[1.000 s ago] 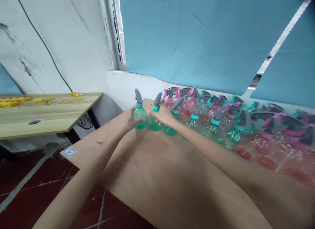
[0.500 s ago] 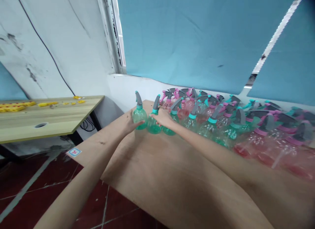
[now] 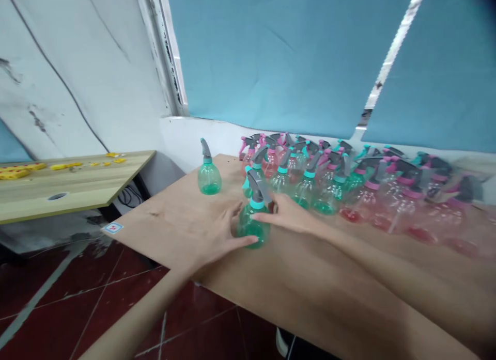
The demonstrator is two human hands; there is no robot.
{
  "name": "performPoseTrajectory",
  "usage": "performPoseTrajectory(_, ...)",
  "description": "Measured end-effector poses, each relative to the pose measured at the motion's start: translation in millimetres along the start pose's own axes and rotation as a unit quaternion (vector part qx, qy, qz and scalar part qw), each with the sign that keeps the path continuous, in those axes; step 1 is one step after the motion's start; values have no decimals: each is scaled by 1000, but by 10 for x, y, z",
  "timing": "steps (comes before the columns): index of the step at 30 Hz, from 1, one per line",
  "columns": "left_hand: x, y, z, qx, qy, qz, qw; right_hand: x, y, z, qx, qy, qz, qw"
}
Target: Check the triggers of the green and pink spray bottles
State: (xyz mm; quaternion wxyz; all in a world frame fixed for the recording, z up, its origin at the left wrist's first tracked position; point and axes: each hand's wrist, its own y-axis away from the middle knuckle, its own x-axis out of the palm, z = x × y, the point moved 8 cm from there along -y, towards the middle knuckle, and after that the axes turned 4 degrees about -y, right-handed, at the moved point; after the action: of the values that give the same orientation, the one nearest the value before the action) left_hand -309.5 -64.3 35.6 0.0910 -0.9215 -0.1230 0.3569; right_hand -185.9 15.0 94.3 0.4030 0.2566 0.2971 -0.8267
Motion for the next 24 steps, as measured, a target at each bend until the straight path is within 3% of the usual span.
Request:
performPoseTrajectory(3, 380, 116, -386, 25, -1, 77, 997, -218, 399, -49, -1, -2, -12, 1000)
performPoseTrajectory(6, 699, 163, -726, 41, -1, 108, 993, -470, 753, -176, 31, -10, -68, 997)
performPoseTrajectory(10, 1190, 155, -1020, 45, 14, 148, 988, -745, 1178, -379, 73, -77, -144, 984)
performPoseTrajectory(14, 1618, 113, -1317, 90, 41, 163, 982, -993, 1499, -441, 28, -157, -210, 964)
performPoseTrajectory(19, 1910, 131, -1570, 109, 8, 164, 980, -1189, 1745, -573, 5, -168, -250, 954)
performPoseTrajectory(24, 1929, 364, -1456, 116, -129, 109, 979, -1294, 1808, -741, 26, -142, -258, 955)
